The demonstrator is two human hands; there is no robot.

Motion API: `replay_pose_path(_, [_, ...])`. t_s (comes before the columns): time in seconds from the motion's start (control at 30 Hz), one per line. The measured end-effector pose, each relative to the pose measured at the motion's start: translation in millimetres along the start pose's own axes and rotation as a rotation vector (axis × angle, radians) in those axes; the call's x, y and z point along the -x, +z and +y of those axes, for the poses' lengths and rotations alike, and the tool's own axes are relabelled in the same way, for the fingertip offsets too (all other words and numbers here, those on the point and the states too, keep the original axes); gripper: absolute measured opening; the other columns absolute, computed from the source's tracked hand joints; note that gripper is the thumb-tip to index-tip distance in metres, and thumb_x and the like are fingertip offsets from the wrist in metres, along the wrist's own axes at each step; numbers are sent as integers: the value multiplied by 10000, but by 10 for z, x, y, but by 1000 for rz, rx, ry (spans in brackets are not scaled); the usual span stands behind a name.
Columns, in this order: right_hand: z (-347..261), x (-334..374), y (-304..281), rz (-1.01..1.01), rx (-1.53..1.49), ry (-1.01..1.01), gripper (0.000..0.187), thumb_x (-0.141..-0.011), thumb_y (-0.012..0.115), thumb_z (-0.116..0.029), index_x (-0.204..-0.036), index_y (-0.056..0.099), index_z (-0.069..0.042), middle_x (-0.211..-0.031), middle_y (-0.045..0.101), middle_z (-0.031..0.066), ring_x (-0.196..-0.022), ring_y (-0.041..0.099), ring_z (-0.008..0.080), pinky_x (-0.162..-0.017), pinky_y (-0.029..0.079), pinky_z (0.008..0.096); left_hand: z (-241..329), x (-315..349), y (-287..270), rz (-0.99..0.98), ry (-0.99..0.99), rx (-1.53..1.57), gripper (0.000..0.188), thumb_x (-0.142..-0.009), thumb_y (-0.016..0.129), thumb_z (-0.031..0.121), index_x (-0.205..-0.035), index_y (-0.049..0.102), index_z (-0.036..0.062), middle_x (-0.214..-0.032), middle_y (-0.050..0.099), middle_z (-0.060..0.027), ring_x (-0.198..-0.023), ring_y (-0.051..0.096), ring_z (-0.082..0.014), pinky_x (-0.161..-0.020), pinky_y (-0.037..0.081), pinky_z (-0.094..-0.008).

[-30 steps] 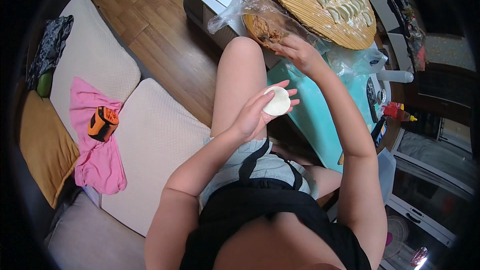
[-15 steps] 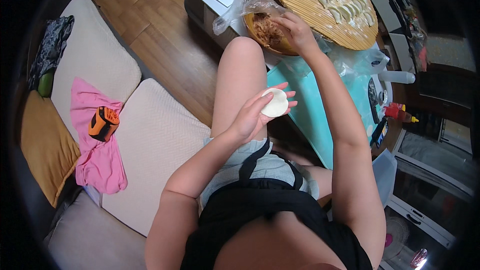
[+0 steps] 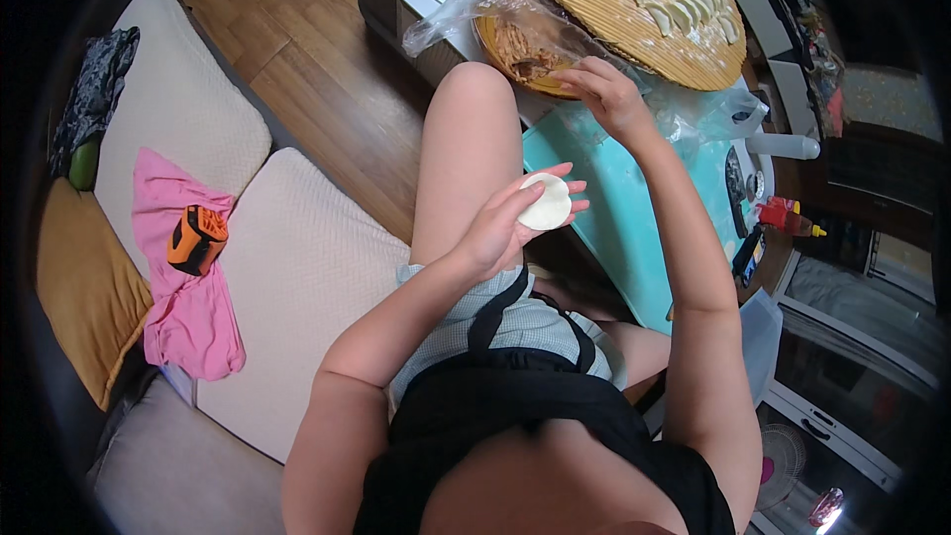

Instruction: The person scoops filling onto a dough wrapper with a spoon, folds the wrapper over the filling, and pleats the edges by hand to seal it.

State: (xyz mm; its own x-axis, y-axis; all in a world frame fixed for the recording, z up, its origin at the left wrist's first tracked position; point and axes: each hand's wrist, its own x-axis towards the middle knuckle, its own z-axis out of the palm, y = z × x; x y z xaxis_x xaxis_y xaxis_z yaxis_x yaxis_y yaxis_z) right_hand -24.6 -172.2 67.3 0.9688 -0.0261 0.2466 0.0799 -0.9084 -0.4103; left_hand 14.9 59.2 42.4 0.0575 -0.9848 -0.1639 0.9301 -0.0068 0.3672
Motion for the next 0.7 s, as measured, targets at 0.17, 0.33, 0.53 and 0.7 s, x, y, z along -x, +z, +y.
replay_pose_path(0.17, [63,-227,74,148,60,0,259,-804,595,-10,-1054,616,-73,-836,530,96,-769,536,258,-672,447,338,-22,-2,28,5,-20,-13,472,-970,304,207,-1361,261,-54,-1307,428,-234,-1160,498,-319,-979,422,-354])
replay_pose_path(0.33, [144,-270,178,92,69,18,265,-802,587,-7,-1055,615,-80,-833,522,93,-772,528,262,-689,453,340,-31,-4,49,-22,-32,-9,473,-966,315,202,-1355,267,-62,-1300,431,-244,-1158,499,-325,-984,419,-357])
replay_pose_path(0.53, [21,-97,45,-38,48,-50,387,-721,604,40,-1085,617,-93,-838,528,87,-803,534,264,-719,459,338,-20,3,13,12,-48,13,460,-966,321,191,-1347,281,-64,-1297,433,-243,-1154,502,-325,-980,423,-354])
replay_pose_path(0.7, [-5,-19,-90,-81,36,-41,401,-727,606,47,-1103,617,-93,-862,543,86,-835,551,261,-727,460,334,-40,-11,22,-14,-62,7,459,-968,320,191,-1348,281,-63,-1294,439,-239,-1154,503,-322,-975,426,-353])
